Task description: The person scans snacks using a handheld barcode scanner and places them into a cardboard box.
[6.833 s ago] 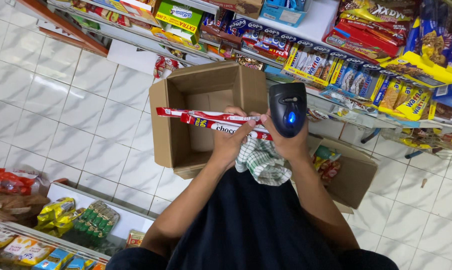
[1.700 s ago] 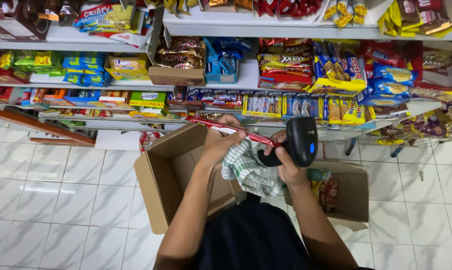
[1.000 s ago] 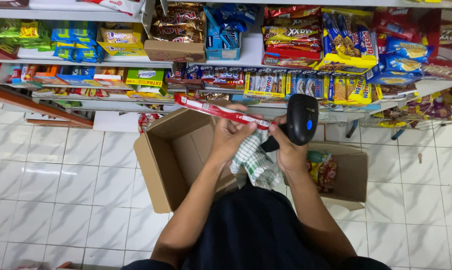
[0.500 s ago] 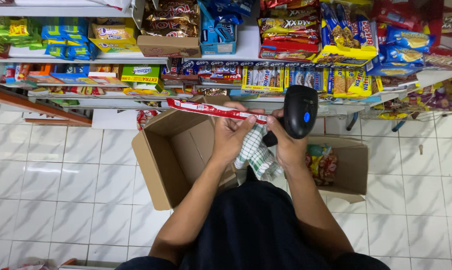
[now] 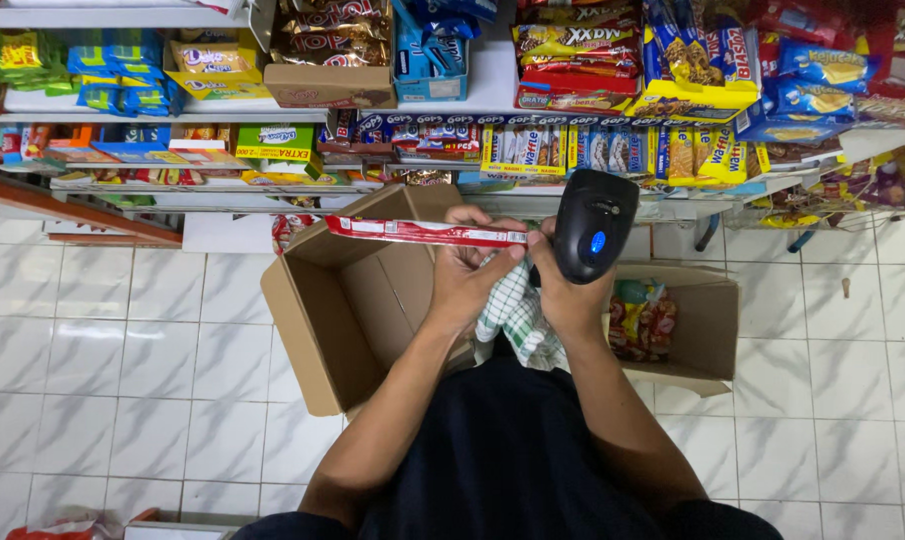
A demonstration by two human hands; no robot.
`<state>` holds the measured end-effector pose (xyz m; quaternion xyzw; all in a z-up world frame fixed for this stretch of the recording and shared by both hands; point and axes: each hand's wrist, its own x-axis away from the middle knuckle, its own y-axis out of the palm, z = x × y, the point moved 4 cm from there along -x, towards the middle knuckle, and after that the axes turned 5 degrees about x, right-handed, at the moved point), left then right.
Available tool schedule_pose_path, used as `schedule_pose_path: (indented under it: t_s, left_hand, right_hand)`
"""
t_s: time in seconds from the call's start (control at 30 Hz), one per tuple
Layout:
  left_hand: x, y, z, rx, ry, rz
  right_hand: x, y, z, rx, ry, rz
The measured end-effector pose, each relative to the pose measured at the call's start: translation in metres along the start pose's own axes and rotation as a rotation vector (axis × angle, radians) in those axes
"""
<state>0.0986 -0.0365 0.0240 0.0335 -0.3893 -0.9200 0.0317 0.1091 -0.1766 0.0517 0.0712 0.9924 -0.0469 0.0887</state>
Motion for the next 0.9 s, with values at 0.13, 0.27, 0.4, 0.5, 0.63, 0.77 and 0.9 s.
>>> schedule_pose_path:
  t_s: [0.13,0.27,0.4,0.5,0.63,0.77,0.9]
  left_hand:
    - [0.001,-0.001,-0.005,0.015,0.061,0.021]
    - [-0.002,-0.009,-0.002,-0.087,0.092,0.026]
    - [-0.008,-0.018,0.004,-0.07,0.101,0.032]
    - [-0.012,-0.02,0.004,-0.066,0.119,0.021]
    - [-0.017,-0.02,0.0,-0.053,0.136,0.006]
    - [-0.018,-0.02,-0.001,-0.036,0.15,-0.022]
    - [-0.018,-0.019,-0.002,-0.051,0.161,-0.024]
  right_hand:
    - [0.0,0.002,0.007,-0.106,0.14,0.0]
    - [-0.003,-0.008,0.003,-0.224,0.215,-0.124]
    - [0.009,-0.028,-0.019,-0.16,0.243,-0.385]
    - [0.023,-0.027,-0.031,-0.244,0.263,-0.512]
    - [0.038,-0.02,-0.034,-0.212,0.282,-0.539]
    - [0.041,-0.02,-0.03,-0.178,0.299,-0.52]
    - [0.041,-0.022,-0.032,-0.171,0.28,-0.534]
